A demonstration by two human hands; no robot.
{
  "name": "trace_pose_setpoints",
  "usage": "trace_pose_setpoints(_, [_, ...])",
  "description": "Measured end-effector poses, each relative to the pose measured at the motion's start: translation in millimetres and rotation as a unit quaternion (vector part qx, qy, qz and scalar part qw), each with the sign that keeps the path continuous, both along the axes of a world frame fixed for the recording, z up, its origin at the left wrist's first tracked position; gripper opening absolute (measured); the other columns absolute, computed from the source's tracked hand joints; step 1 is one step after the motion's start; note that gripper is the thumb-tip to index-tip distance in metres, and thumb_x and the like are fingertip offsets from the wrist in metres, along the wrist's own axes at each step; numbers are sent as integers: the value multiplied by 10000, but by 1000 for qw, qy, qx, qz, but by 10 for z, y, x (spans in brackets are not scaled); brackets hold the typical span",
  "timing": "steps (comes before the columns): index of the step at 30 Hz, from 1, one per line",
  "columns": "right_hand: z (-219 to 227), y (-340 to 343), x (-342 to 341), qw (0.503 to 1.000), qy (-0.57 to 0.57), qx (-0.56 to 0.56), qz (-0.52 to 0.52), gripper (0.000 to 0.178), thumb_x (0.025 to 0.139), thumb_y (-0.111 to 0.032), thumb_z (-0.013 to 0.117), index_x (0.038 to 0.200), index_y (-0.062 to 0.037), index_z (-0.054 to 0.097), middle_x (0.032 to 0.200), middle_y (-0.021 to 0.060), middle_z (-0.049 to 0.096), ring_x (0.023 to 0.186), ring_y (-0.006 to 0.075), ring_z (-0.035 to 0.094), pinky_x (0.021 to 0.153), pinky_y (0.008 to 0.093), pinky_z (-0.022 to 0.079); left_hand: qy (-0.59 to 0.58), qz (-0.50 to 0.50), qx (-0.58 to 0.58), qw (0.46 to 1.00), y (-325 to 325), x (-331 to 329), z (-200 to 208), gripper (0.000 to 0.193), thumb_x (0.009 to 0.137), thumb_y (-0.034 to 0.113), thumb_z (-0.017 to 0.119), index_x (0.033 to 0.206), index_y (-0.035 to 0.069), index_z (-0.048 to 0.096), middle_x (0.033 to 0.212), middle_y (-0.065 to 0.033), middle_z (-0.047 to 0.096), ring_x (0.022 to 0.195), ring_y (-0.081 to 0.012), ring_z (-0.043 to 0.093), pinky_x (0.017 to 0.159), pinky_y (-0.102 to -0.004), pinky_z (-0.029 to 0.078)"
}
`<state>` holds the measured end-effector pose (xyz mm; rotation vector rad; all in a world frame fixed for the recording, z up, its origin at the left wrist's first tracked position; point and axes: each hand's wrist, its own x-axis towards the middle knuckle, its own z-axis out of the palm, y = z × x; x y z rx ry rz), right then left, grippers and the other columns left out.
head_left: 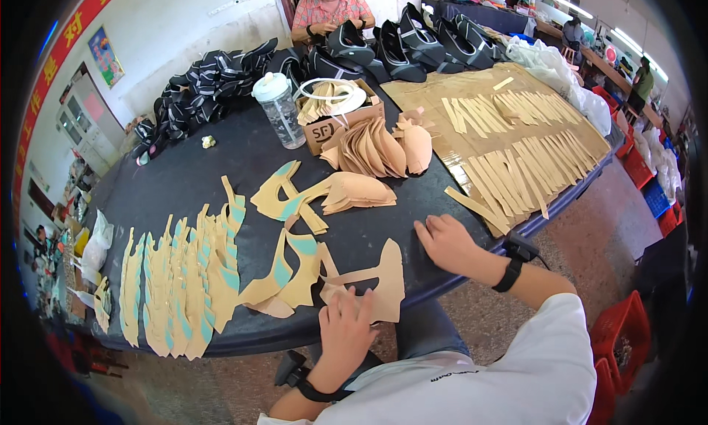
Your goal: Sorting and organizing pre-cut shoe upper components on a manufacturing table.
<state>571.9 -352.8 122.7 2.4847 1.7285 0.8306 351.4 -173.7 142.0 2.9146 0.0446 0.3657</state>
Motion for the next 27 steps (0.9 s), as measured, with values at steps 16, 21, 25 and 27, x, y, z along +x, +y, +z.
trace_pose_setpoints(16, [479,757,1053,900,202,323,-211,229,817,-257,596,776,-41,659,837,139,640,866,325,603,747,438,481,6,-208,-65,976,594,-232,100,442,715,44,579,1153,102,604,1235,-102,571,1221,-281,491,1016,-421,383])
trace_pose_setpoints(21, [365,1041,1362,859,213,321,-337,196,809,-248,640,819,-52,649,867,130,625,894,329,592,747,424,482,46,-213,-144,965,659,-48,290,389,741,55,562,1128,32,602,1150,-149,601,1139,-297,536,901,-392,432])
trace_pose_setpoints(25, [794,806,834,887,98,450,19,66,744,-18,619,795,-59,622,800,96,574,751,260,581,648,346,478,2,-120,-162,979,531,401,159,141,844,98,566,930,-2,616,864,-175,610,855,-349,572,694,-424,442])
trace_pose_setpoints(27, [758,583,641,954,65,242,163,121,725,-51,625,838,-49,580,835,77,575,746,241,583,645,347,477,-45,-106,-158,981,404,709,69,130,837,108,586,907,2,613,845,-166,605,851,-345,575,692,-429,446])
